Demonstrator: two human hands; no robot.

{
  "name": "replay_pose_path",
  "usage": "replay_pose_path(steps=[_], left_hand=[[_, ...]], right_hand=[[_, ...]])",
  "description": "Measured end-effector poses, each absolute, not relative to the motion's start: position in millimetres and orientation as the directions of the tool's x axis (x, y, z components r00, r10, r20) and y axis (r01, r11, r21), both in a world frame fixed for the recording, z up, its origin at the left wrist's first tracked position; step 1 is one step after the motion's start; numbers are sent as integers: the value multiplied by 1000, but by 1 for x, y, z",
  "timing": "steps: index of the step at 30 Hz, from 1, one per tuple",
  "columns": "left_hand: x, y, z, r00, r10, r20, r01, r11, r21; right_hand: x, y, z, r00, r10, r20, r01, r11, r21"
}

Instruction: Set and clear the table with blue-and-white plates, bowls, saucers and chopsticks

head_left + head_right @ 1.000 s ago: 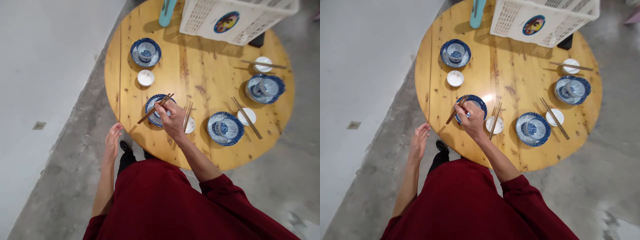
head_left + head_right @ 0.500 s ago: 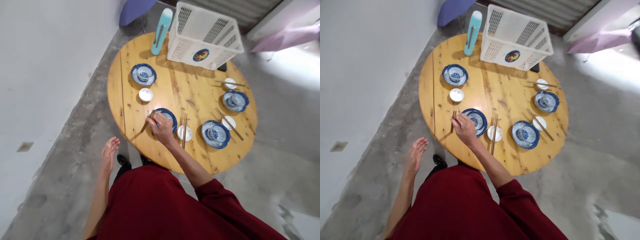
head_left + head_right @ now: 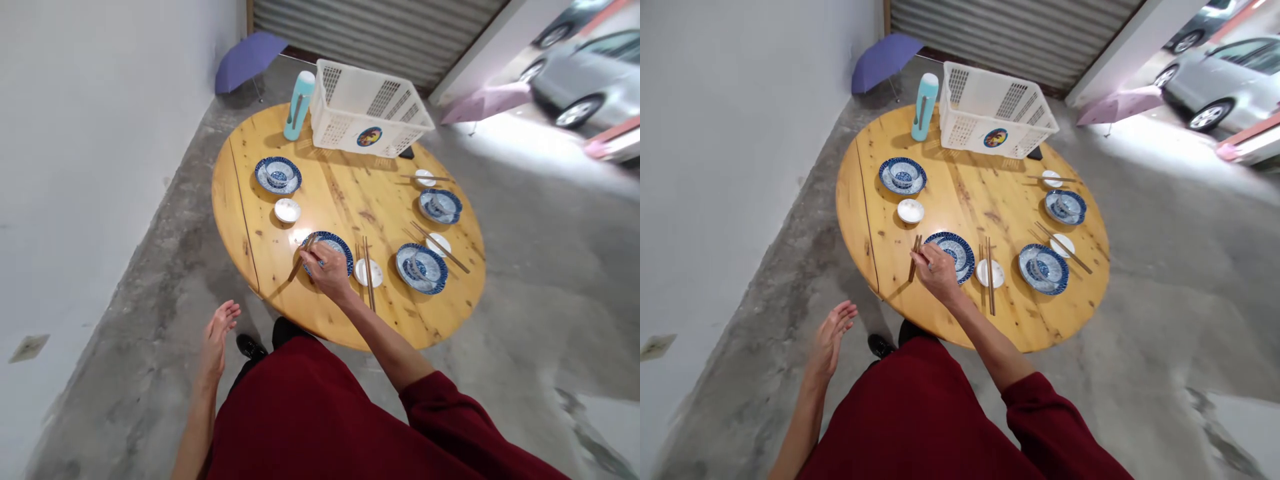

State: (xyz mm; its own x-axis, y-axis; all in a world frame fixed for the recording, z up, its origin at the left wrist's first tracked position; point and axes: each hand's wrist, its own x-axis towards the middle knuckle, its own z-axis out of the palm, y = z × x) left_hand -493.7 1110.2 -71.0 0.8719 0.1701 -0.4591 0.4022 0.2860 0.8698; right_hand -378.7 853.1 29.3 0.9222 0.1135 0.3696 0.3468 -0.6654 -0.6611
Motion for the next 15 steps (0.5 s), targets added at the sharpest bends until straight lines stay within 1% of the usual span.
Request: replay_pose_path(steps=[4, 5, 7, 9, 11, 13, 15], left_hand=[[-474, 1103, -67, 914, 57, -403, 386, 193, 902], [-468, 1101, -65, 923, 25, -384, 375, 165, 912], [-453, 1097, -60, 941, -36, -336, 338, 109, 935], [-437, 1095, -55, 957, -79, -278, 283, 48, 958], [-420, 1094, -51, 967, -110, -231, 231, -11, 973], [-403, 1096, -49, 965, -142, -219, 214, -52, 976], [-387, 1100, -51, 944, -195, -266, 263, -46, 964]], right_hand=[[-374, 859, 33, 935, 80, 345, 306, -676, -670], [-371, 861, 34, 943, 57, 329, 280, -669, -689], [-364, 864, 37, 962, -7, 273, 212, -611, -762], [-353, 869, 38, 982, -67, 179, 124, -490, -863], [-340, 876, 37, 993, -95, 63, 29, -323, -946], [-323, 885, 31, 995, -98, -38, -52, -154, -987], [-305, 895, 21, 988, -101, -118, -120, -14, -993]])
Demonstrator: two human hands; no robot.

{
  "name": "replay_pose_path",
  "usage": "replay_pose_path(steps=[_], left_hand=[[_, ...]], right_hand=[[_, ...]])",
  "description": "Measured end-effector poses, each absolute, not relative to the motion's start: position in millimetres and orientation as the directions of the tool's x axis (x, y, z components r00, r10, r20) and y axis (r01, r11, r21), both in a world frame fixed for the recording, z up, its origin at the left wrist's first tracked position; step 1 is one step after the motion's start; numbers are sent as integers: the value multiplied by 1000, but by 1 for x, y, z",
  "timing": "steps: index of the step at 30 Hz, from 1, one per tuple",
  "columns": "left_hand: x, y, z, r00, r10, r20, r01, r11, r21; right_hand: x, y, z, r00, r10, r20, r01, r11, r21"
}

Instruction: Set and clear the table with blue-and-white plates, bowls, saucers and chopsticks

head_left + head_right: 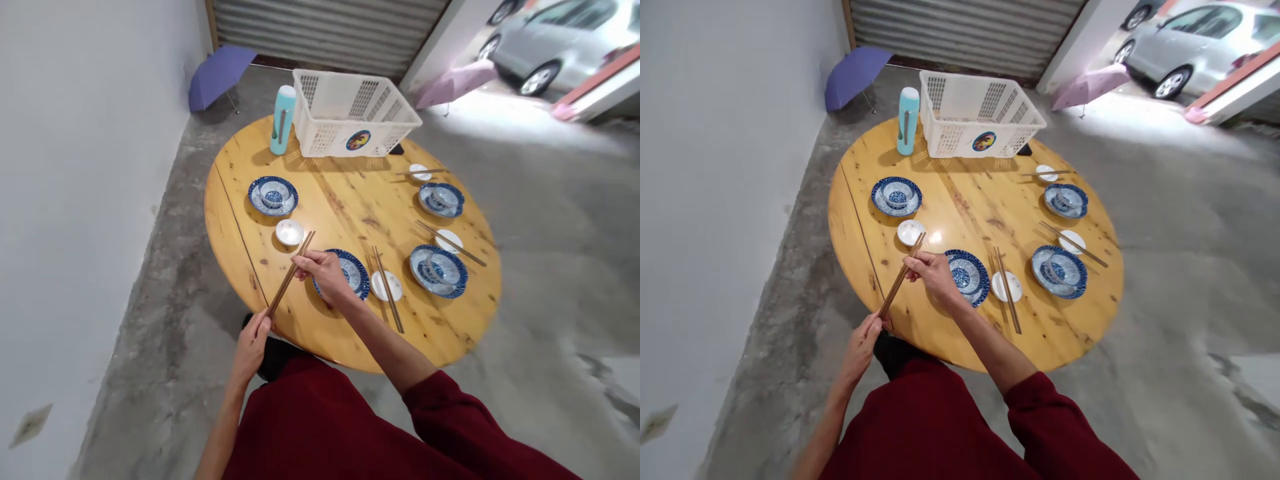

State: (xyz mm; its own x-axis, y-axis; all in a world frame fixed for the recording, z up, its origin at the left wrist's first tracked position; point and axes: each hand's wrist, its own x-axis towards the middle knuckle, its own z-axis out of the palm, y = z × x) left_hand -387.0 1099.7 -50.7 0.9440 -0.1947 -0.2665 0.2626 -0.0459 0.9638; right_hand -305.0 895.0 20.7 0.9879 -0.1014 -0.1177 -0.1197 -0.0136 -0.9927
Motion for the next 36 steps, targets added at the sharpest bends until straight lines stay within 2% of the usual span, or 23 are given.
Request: replay_pose_path(steps=[5, 12, 20, 36], left_hand=[[-351, 1117, -55, 831, -319, -456, 487, 20, 873], [-301, 1127, -51, 745, -339, -575, 604, -24, 797], [-259, 1109, -54, 692, -427, -582, 588, -133, 798], [-195, 1111, -58, 586, -546, -599, 586, -226, 778]], right_hand=[[-263, 912, -11, 949, -130, -288, -257, 210, -943], [-232, 902, -39, 867, -225, -445, -344, 376, -861], [-206, 886, -55, 807, -349, -476, -305, 445, -842], [-174, 883, -66, 763, -445, -468, -230, 490, -841]])
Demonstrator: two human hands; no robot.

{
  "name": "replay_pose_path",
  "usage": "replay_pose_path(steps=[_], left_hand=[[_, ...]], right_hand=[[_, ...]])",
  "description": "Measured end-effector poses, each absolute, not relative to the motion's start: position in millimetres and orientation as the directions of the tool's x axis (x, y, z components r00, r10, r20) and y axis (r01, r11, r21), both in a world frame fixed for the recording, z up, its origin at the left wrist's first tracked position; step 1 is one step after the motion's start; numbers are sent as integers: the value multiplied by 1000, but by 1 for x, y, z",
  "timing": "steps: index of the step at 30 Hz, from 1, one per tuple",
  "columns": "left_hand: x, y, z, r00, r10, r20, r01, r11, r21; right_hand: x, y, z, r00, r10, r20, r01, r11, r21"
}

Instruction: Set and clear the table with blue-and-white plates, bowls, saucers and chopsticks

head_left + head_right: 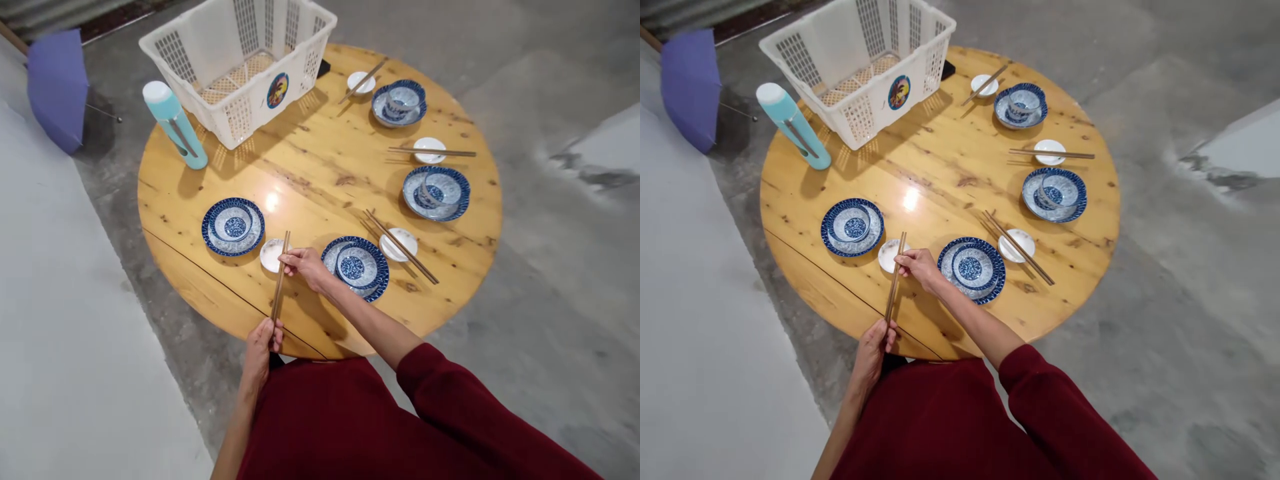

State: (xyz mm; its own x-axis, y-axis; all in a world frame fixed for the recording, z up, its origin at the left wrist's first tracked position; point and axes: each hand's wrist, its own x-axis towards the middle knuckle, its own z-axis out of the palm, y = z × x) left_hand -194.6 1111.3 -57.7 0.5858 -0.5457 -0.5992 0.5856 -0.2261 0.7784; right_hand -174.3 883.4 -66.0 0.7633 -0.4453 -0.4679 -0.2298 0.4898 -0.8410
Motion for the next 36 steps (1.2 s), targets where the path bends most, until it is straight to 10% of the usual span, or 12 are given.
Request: replay_pose_path(steps=[36], left_hand=[[-111, 1074, -85, 516, -655, -552, 521, -271, 809]], right_hand=[[-115, 826, -101, 597, -692, -405, -277, 295, -914]])
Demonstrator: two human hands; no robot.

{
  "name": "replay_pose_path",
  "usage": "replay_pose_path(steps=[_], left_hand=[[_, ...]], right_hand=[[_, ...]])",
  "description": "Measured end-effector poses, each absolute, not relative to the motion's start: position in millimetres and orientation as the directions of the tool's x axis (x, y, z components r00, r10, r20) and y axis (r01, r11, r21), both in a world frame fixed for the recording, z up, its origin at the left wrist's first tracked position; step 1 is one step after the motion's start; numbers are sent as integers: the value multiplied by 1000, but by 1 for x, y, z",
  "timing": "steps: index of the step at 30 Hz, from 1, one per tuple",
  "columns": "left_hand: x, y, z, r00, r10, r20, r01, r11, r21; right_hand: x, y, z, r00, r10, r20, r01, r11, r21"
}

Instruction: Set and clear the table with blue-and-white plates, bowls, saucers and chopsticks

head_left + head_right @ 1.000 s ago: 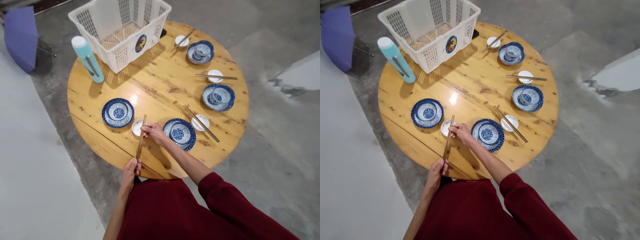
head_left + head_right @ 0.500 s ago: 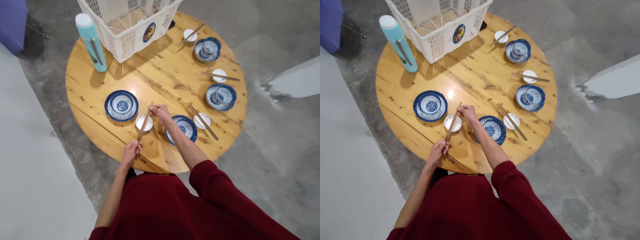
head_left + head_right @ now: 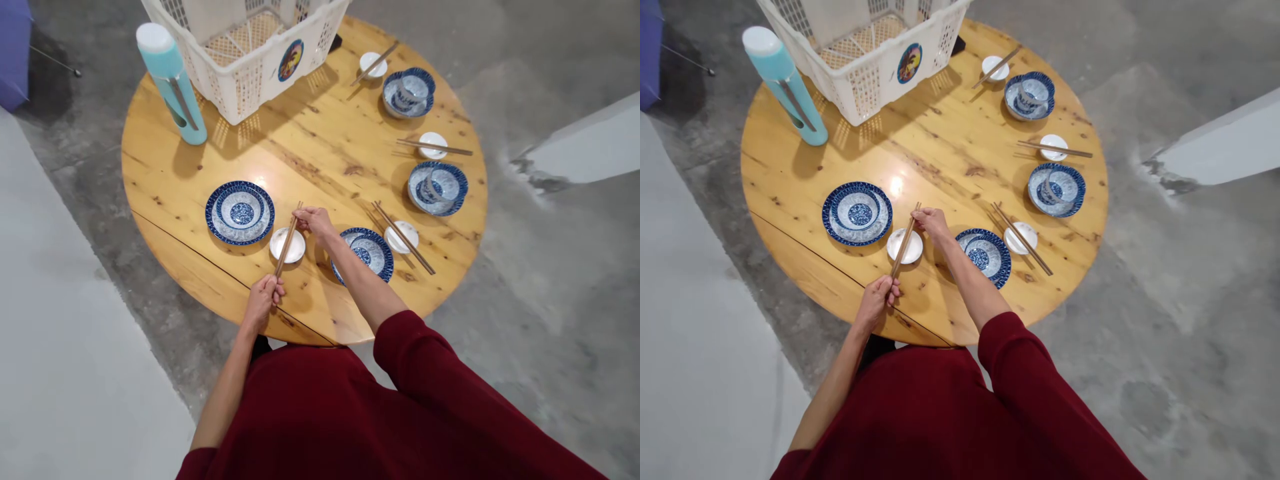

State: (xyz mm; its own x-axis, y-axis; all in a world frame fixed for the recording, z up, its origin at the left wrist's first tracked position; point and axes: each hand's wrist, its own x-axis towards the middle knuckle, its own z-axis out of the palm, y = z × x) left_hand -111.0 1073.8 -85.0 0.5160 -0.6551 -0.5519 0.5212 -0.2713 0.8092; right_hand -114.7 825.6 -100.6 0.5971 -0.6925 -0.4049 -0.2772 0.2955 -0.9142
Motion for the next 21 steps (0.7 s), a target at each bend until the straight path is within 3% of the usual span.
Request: replay_pose_path(steps=[21], left_hand=[[-105, 1075, -85, 512, -632, -582, 554, -275, 786]], right_hand=[[-118, 832, -96, 563, -691, -453, -340, 305, -890]])
